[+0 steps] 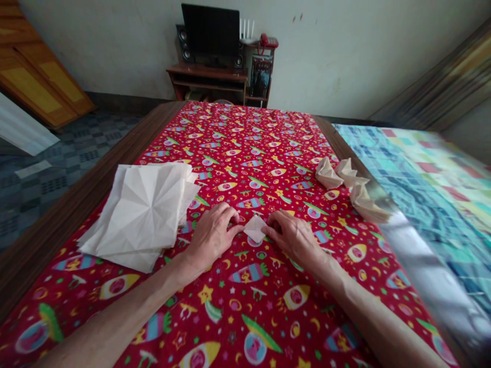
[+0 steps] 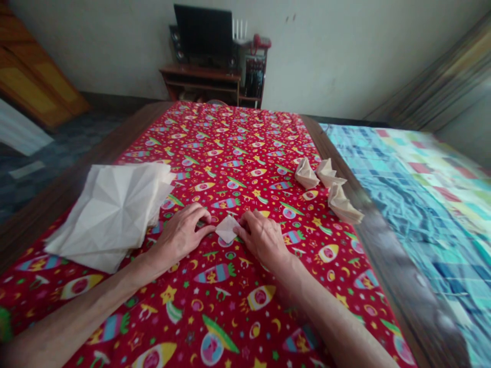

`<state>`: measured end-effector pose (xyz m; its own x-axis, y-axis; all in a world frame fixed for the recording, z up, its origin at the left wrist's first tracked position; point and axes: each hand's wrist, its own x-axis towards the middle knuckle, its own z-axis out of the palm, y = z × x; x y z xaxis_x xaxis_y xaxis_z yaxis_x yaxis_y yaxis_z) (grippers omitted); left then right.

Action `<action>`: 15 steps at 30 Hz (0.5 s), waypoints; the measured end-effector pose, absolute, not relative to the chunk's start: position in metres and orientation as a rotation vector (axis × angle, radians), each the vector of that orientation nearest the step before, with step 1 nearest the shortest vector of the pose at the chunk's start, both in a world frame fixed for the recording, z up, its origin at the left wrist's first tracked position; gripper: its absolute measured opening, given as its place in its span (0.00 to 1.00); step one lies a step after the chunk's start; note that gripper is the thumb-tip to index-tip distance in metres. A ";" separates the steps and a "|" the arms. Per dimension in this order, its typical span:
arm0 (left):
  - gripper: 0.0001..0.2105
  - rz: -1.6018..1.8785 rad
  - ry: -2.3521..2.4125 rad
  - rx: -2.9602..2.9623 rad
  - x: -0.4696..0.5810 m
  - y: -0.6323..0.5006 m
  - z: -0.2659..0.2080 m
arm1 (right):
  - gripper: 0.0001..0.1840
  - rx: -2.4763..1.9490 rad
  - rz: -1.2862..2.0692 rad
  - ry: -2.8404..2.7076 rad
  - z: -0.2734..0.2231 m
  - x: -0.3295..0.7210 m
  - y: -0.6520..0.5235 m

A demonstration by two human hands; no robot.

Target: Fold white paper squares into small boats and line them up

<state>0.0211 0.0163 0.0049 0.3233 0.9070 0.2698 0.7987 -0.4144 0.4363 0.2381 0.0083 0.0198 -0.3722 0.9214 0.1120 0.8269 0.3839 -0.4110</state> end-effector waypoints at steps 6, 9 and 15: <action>0.10 0.755 1.455 2.349 0.018 0.007 0.008 | 0.06 -1.418 0.501 -2.211 0.014 0.237 0.004; 0.12 0.728 1.443 2.329 0.022 0.001 0.011 | 0.06 -1.349 0.645 -2.064 0.007 0.234 0.005; 0.08 0.921 1.391 2.282 0.040 -0.007 0.010 | 0.13 -1.385 0.882 -1.798 0.009 0.219 -0.001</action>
<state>0.0396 -0.0066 0.0097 0.3207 0.8760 0.3604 0.6739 -0.4784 0.5631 0.2187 -0.0010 0.0088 -0.1907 0.9747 0.1166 0.5040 0.1992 -0.8404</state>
